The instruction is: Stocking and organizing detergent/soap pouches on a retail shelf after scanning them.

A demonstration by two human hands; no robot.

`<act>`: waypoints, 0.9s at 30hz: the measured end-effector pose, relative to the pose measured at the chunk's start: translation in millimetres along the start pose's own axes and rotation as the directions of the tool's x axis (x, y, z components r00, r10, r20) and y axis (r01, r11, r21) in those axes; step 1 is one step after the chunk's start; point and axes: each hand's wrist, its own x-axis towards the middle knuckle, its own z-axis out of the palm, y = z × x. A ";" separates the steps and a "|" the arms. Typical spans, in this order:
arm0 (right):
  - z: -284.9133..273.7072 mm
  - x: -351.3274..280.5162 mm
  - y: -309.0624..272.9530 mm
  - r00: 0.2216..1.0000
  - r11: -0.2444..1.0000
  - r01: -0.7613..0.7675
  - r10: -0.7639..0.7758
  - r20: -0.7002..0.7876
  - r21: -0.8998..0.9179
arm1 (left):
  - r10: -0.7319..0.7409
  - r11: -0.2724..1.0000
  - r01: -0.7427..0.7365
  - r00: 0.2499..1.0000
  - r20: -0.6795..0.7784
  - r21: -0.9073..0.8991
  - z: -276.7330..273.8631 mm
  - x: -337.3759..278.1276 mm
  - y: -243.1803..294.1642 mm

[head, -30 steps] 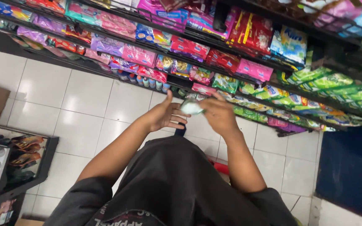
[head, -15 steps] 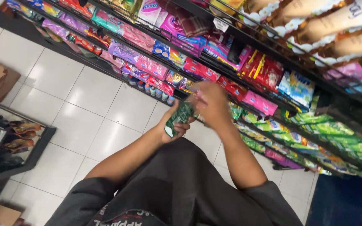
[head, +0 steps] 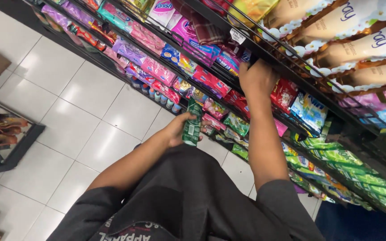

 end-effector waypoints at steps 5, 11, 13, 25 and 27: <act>-16.2 -22.3 1.6 0.927 0.959 -0.274 0.242 0.285 0.076 | -0.062 0.984 0.072 0.996 -0.064 0.162 5.4 -15.7 26.5; -47.8 -81.2 -12.6 0.993 0.915 0.088 -0.047 -0.111 0.393 | -0.029 0.990 0.062 0.971 -0.236 0.131 -60.0 -20.8 63.0; -59.4 -104.2 -25.3 0.999 0.853 -0.030 0.048 -0.022 0.522 | -0.067 0.983 0.118 0.944 -0.323 0.140 -47.9 -39.0 81.3; -68.7 -221.4 -147.2 0.968 -0.352 -0.228 0.020 0.251 0.908 | 0.207 0.877 -0.132 0.971 -0.116 0.461 -32.1 -125.8 160.1; -53.7 -234.4 -153.9 0.957 -0.290 -0.269 0.030 0.290 0.918 | 0.218 0.877 -0.167 0.974 -0.064 0.450 -41.0 -128.3 166.2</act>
